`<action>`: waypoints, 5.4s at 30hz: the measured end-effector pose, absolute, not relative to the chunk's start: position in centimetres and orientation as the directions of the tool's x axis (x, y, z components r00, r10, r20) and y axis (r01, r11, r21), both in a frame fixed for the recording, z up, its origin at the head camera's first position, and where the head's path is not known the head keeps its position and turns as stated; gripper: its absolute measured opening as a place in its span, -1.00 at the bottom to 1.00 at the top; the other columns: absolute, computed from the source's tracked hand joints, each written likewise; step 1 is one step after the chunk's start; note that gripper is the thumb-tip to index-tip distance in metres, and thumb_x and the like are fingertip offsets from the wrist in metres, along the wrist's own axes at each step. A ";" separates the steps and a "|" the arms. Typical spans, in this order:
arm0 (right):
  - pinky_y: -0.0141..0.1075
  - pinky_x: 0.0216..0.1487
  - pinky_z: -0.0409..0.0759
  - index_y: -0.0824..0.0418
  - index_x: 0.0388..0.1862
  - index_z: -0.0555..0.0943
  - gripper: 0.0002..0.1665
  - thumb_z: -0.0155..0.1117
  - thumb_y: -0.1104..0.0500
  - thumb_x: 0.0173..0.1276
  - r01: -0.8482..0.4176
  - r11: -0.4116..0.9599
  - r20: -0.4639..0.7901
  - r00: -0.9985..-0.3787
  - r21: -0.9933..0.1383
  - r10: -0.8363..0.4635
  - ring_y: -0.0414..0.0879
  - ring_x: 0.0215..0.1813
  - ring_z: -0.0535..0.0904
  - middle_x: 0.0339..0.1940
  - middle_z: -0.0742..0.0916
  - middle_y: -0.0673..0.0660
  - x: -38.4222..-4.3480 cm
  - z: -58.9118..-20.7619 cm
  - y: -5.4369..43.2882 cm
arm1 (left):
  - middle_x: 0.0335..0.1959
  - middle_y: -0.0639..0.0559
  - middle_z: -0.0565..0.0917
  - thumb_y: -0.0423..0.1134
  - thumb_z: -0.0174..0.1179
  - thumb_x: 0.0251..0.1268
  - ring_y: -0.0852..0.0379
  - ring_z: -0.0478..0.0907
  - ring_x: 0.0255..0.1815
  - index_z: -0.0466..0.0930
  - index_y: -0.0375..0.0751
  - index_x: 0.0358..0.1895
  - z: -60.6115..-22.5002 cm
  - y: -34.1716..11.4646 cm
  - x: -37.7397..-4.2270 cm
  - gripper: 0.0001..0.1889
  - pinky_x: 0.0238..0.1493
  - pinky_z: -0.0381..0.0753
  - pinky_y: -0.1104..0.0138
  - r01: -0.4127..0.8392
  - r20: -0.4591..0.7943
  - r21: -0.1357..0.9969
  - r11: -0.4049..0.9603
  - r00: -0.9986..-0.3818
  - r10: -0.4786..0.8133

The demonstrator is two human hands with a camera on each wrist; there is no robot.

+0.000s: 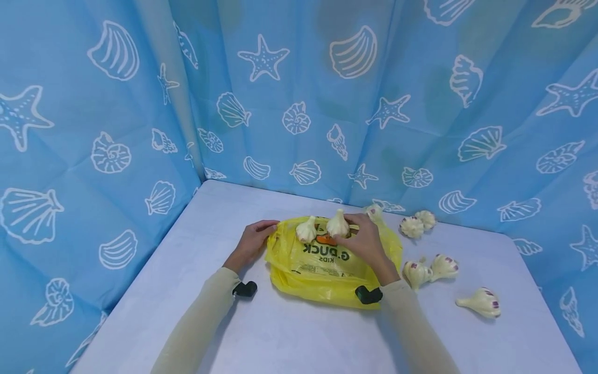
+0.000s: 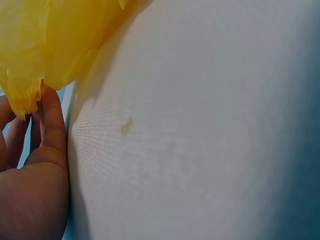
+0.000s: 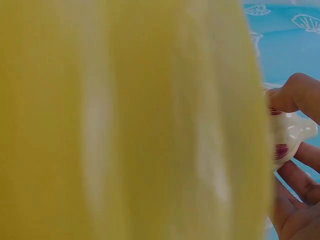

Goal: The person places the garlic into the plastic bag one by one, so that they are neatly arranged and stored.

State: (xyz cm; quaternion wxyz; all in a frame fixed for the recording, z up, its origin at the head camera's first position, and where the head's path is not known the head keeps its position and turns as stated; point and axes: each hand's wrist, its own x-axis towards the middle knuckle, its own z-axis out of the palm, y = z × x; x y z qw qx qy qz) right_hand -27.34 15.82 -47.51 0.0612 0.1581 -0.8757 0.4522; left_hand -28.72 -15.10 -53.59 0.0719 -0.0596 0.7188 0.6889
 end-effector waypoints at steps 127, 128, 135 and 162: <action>0.10 -0.01 0.61 0.29 0.23 0.52 -0.33 0.51 0.11 0.15 -0.387 0.764 0.398 -0.898 -0.516 -0.186 0.21 0.07 0.55 0.10 0.56 0.27 -24.7 -42.4 23.6 | 0.11 0.10 0.60 -0.13 0.18 0.41 0.09 0.53 0.11 0.66 0.03 0.06 -54.0 -15.2 -28.8 -0.76 0.19 0.51 0.29 -0.200 -0.200 0.978 0.056 -0.980 -0.002; 0.12 0.00 0.61 0.29 0.23 0.51 -0.32 0.50 0.11 0.16 -0.379 0.781 0.387 -0.902 -0.497 -0.192 0.22 0.07 0.54 0.10 0.55 0.27 -24.6 -42.2 24.3 | 0.11 0.10 0.60 -0.13 0.18 0.41 0.09 0.52 0.11 0.66 0.02 0.06 -54.0 -15.2 -28.8 -0.76 0.19 0.51 0.29 -0.199 -0.200 0.978 0.054 -0.980 0.000; 0.19 -0.05 0.59 0.26 0.27 0.47 -0.27 0.50 0.09 0.15 -0.328 0.879 0.284 -0.930 -0.345 -0.235 0.25 0.05 0.50 0.18 0.52 0.30 -23.0 -40.8 29.4 | 0.12 0.08 0.59 -0.14 0.18 0.41 0.09 0.51 0.13 0.66 0.00 0.06 -53.9 -15.2 -28.9 -0.76 0.18 0.52 0.29 -0.199 -0.200 0.979 0.043 -0.980 0.018; 0.20 -0.09 0.58 0.30 0.00 0.63 -0.28 0.67 0.29 -0.27 -0.208 0.967 -0.318 -0.916 -0.144 -0.244 0.31 -0.04 0.55 -0.08 0.65 0.29 -17.1 -43.8 42.4 | 0.12 0.10 0.60 -0.11 0.19 0.40 0.08 0.52 0.10 0.66 0.05 0.07 -54.0 -15.0 -28.9 -0.76 0.19 0.52 0.28 -0.200 -0.202 0.976 0.082 -0.979 0.013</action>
